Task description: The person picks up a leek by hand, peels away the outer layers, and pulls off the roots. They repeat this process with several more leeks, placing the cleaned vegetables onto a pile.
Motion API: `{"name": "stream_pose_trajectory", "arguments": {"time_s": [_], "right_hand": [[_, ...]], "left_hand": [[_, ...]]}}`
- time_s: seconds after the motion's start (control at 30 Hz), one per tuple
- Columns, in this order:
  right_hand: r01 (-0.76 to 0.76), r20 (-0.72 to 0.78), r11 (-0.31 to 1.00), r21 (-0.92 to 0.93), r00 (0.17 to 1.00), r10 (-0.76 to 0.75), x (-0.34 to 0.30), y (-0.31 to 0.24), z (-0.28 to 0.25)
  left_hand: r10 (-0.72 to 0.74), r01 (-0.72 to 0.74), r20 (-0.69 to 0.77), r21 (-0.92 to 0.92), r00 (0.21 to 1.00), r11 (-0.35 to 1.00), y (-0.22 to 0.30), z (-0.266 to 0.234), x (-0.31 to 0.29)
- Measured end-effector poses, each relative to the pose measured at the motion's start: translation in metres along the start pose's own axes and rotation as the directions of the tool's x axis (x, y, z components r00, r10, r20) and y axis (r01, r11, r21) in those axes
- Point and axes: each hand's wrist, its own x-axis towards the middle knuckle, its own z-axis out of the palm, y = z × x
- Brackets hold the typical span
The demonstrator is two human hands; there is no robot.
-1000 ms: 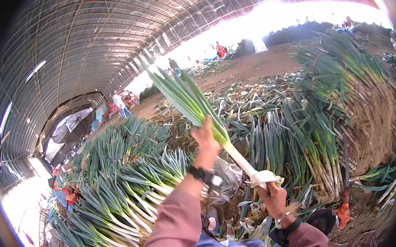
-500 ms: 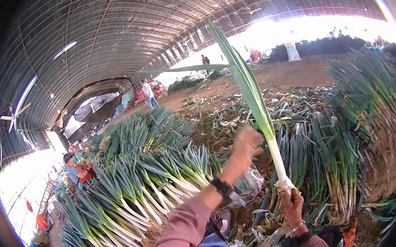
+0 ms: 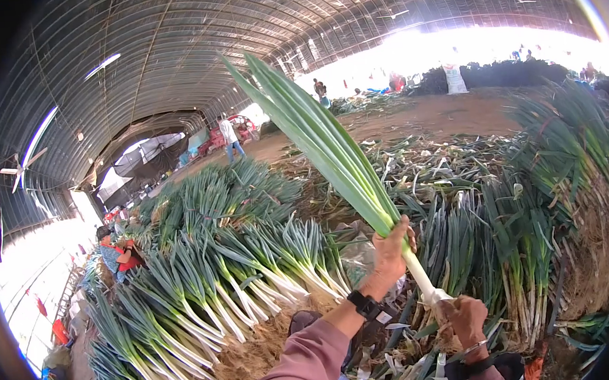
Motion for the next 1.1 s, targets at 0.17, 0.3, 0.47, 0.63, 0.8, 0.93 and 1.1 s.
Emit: {"name": "stream_pose_trajectory", "arguments": {"time_s": [0.17,0.3,0.47,0.63,0.8,0.93,1.1], "right_hand": [[0.431,-0.387,0.873,0.226,0.863,-0.326,-0.004,-0.01,0.019],[0.335,-0.242,0.485,0.808,0.939,-0.246,-0.008,-0.028,0.025],[0.361,-0.307,0.566,0.742,0.932,-0.192,-0.013,-0.033,0.042],[0.261,-0.145,0.556,0.789,0.959,-0.246,-0.023,-0.044,0.034],[0.317,-0.091,0.671,0.67,0.932,-0.35,-0.025,-0.047,0.033],[0.283,-0.099,0.642,0.713,0.946,-0.308,-0.025,-0.052,0.033],[0.309,-0.154,0.565,0.765,0.94,-0.306,-0.002,-0.042,0.056]], "left_hand": [[-0.004,0.004,0.0,0.072,1.0,0.997,-0.019,0.002,-0.015],[-0.014,0.011,0.037,0.085,0.999,0.996,-0.05,0.007,-0.037],[0.055,-0.057,0.02,0.112,0.998,0.992,-0.067,0.022,-0.058],[0.012,-0.005,-0.051,0.127,0.999,0.992,-0.04,0.009,-0.032],[-0.005,0.01,-0.083,0.052,0.997,0.999,0.004,-0.008,0.004],[-0.083,0.083,0.004,0.058,0.997,0.995,-0.003,-0.014,-0.016],[-0.303,0.306,-0.064,0.044,0.951,0.951,-0.055,-0.032,-0.043]]}}
